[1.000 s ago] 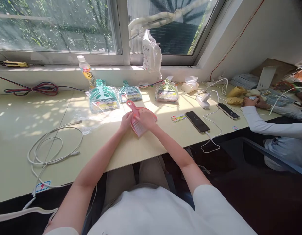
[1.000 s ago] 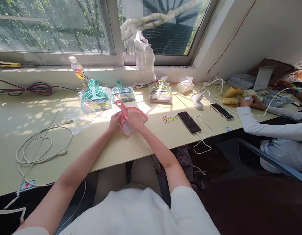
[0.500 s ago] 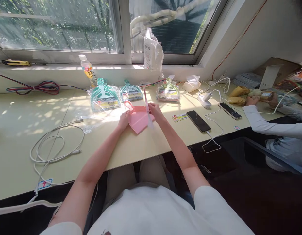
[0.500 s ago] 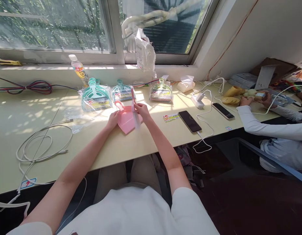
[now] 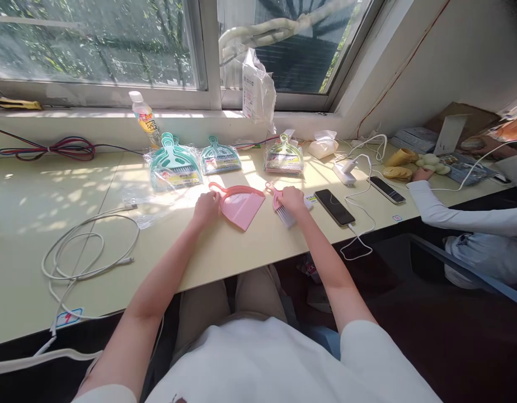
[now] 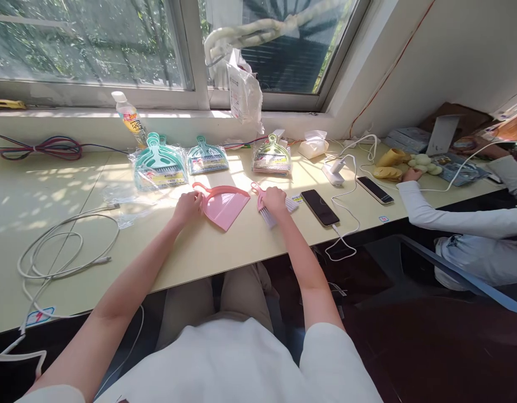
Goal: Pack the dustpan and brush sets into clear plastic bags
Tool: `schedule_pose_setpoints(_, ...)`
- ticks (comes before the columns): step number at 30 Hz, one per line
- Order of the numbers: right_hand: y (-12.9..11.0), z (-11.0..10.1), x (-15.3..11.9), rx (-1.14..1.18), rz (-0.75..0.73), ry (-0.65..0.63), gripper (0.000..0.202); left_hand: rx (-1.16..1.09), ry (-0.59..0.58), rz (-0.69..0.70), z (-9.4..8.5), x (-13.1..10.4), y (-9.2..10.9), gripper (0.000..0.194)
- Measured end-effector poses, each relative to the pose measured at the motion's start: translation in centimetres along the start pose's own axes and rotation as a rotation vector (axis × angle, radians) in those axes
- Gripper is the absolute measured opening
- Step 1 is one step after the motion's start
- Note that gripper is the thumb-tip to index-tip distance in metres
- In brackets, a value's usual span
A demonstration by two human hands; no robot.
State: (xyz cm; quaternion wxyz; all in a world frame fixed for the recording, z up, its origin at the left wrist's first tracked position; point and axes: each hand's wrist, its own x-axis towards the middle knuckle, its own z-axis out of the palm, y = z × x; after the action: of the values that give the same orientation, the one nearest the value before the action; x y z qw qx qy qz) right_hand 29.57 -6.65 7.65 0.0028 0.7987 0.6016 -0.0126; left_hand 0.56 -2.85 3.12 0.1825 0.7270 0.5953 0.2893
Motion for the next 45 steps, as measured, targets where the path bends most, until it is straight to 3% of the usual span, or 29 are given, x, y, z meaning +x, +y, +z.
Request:
schedule_pose_setpoints(5,0.8,0.6,0.5,-0.025,-0.006,0.039,0.028,0.171,-0.027,0.043,-0.2,0.0,-0.7,0.009)
schedule_pose_setpoints(9,1.3,0.7,1.0,-0.009,-0.012,0.001,0.024,0.100,0.070,-0.065,-0.2,0.7,-1.5,0.025)
schedule_pose_setpoints(13,1.6,0.3,1.3,0.044,-0.036,0.024,0.020,0.086,0.204,0.181,-0.2,1.0,-2.1,0.038)
schedule_pose_setpoints(15,1.4,-0.5,1.1,0.106,-0.077,0.073,0.021,0.101,0.177,0.303,0.0,1.1,-2.4,0.047)
schedule_pose_setpoints(18,-0.2,-2.3,0.4,0.173,-0.206,0.120,0.021,0.152,0.075,0.354,0.5,1.1,-2.7,0.042)
schedule_pose_setpoints(21,-3.4,-3.4,-0.5,0.140,-0.401,0.081,0.018,0.191,0.076,0.347,0.7,1.2,-2.9,0.037)
schedule_pose_setpoints(24,-7.0,-3.2,-1.3,0.044,-0.542,0.003,0.016,0.169,0.094,0.368,0.7,1.5,-3.1,0.044)
schedule_pose_setpoints(28,-10.3,-1.8,-1.9,-0.051,-0.581,-0.026,0.015,0.047,0.051,0.446,0.5,1.5,-3.4,0.058)
schedule_pose_setpoints(31,-11.1,-1.0,-2.1,-0.035,-0.578,0.023,0.014,-0.013,0.021,0.459,0.3,1.4,-3.6,0.058)
schedule_pose_setpoints(35,-11.4,-0.2,-2.1,-0.005,-0.554,0.059,0.014,0.012,0.020,0.520,0.2,1.2,-3.3,0.034)
schedule_pose_setpoints(39,-11.6,0.3,-1.9,0.055,-0.513,0.045,0.015,-0.084,-0.103,0.595,0.3,1.1,-2.7,0.031)
schedule_pose_setpoints(45,-11.9,0.4,-1.6,0.066,-0.471,-0.009,0.014,-0.284,-0.144,0.419,1.0,1.1,-2.4,0.026)
